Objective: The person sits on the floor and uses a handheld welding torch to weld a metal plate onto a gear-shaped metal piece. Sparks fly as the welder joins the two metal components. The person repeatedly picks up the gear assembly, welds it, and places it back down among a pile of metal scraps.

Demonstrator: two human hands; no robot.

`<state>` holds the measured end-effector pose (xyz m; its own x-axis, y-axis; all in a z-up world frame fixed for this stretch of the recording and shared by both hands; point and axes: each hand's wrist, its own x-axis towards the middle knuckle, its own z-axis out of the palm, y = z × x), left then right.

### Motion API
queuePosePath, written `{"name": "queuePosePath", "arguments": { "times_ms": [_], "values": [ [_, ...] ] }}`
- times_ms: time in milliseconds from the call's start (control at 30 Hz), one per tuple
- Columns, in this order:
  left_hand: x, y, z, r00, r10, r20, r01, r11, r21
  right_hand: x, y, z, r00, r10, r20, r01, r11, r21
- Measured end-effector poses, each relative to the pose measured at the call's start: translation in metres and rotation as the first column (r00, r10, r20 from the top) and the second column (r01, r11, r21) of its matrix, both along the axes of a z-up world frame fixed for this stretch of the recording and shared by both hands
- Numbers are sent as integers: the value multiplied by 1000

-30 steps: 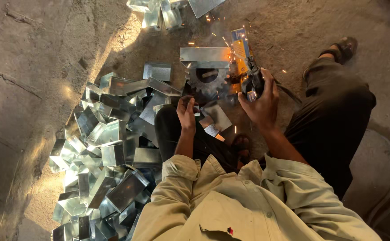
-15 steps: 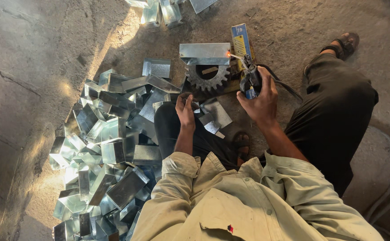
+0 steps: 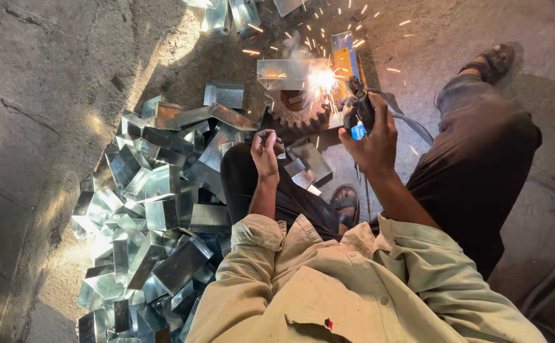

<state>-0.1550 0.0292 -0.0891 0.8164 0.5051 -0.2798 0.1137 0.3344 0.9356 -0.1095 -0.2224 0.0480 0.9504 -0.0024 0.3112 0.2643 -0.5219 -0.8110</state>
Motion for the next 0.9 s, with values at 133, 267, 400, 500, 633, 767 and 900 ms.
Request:
{"name": "queuePosePath", "arguments": {
  "times_ms": [133,267,400,500,633,767,900],
  "values": [
    [0,-1,-4,1000,14,0,-14,999,36,0,0,-2,999,17,-28,-16,999,44],
    [-3,2,-9,1000,3,-11,-1,991,134,0,-4,-23,999,37,28,-39,998,53],
    [6,6,-13,999,12,-32,-11,1000,17,1,-22,-51,996,6,-88,13,978,210],
    [17,5,-12,1000,11,-24,-12,998,-56,19,-28,-51,985,-93,-144,136,935,327],
    [34,1,-44,973,-105,205,74,986,152,13,-27,-34,979,-116,-168,172,911,376],
    [109,-12,-95,995,-39,88,37,999,30,11,-25,-17,982,-124,-143,162,943,290],
    [181,-29,-91,999,51,-18,-52,996,-70,13,-25,-11,974,-160,-160,197,947,254]
  ]
}}
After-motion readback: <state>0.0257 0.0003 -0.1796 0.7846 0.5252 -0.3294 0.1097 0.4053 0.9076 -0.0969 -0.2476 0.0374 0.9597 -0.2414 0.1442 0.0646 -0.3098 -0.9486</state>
